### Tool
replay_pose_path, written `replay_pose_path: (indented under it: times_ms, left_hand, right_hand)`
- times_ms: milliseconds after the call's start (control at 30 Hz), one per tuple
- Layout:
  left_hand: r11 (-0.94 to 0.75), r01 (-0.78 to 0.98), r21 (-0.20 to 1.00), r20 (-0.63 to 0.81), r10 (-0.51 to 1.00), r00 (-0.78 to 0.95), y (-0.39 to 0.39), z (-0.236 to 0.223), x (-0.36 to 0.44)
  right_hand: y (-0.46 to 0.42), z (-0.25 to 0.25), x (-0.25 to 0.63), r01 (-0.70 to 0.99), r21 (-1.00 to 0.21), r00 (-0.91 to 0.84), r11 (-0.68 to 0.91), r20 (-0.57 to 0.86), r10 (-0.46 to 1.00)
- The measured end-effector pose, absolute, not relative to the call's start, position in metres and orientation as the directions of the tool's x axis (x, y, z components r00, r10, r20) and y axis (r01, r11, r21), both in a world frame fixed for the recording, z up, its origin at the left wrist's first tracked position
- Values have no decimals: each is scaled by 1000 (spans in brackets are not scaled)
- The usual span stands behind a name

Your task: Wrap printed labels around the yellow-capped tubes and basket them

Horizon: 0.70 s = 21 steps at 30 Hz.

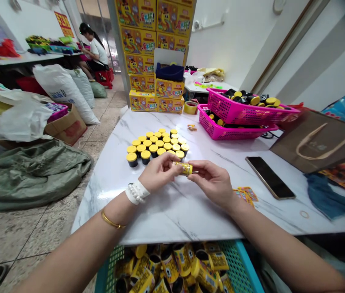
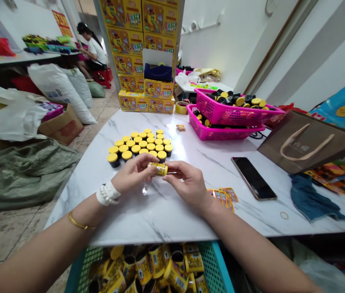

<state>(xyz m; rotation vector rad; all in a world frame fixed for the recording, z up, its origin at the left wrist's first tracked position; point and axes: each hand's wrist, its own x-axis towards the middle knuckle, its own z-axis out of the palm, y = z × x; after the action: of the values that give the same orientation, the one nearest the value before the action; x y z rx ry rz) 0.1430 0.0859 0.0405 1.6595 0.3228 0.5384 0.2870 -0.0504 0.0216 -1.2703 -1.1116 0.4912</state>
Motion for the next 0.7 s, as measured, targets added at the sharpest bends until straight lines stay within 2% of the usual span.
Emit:
replay_pose_path:
  times_ms: [67,133,300,533,633,700]
  left_hand:
    - [-138,-106,985,160,488,858,87,38,144]
    - [-212,-132,968,222,483,847,86,37,143]
    - [-476,-111,873,348,446,825,80,41,139]
    - [-573,-197,796,450,342,825,81,40,140]
    - [-611,-227,758,487,299,821,81,39,140]
    - [-604,-203,771,470,324,821,82,39,139]
  right_hand:
    - [-53,20,285,375,-878,442,298,452,775]
    - [-55,21,282,352,-896,474,270,420,774]
    - [-54,28,280,27,-993,483,112,111,869]
    - [-50,28,291,-338,-936,323,-96,-211,922]
    - [-48,27,292,-387,-915,294,-115,-240,925]
    - [-46,27,292,-346,-937,338,-55,-179,924]
